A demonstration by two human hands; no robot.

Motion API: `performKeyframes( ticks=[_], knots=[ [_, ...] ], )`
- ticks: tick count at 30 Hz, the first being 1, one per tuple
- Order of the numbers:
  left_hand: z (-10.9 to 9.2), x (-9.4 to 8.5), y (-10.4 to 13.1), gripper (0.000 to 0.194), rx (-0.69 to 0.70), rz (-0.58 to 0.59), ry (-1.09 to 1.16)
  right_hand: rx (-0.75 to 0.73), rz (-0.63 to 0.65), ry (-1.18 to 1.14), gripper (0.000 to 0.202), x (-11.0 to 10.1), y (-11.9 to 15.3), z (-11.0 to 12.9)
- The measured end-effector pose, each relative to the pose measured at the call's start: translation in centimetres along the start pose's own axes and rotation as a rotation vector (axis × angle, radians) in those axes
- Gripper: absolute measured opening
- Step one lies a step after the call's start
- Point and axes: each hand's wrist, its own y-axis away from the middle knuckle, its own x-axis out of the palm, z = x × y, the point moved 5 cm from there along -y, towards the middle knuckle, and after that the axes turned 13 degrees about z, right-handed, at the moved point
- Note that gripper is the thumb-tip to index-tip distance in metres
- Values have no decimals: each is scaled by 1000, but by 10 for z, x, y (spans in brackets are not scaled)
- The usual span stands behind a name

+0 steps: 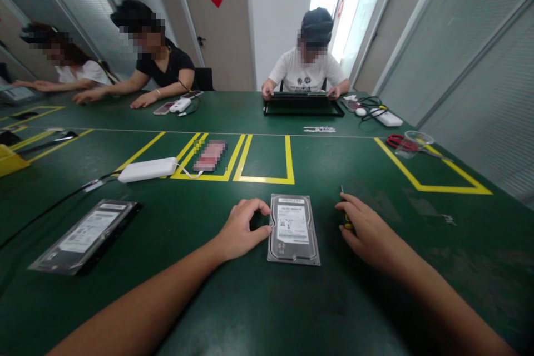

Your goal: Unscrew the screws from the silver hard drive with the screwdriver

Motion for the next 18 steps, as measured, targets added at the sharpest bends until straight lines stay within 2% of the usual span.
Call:
performKeyframes(
  ticks=[10,18],
  knots=[
    [-3,2,2,25,79,-70,8,48,-30,36,33,-1,-3,-12],
    [-12,2,5,21,173,-129,-43,185,210,63,34,1,-3,-5]
  ],
)
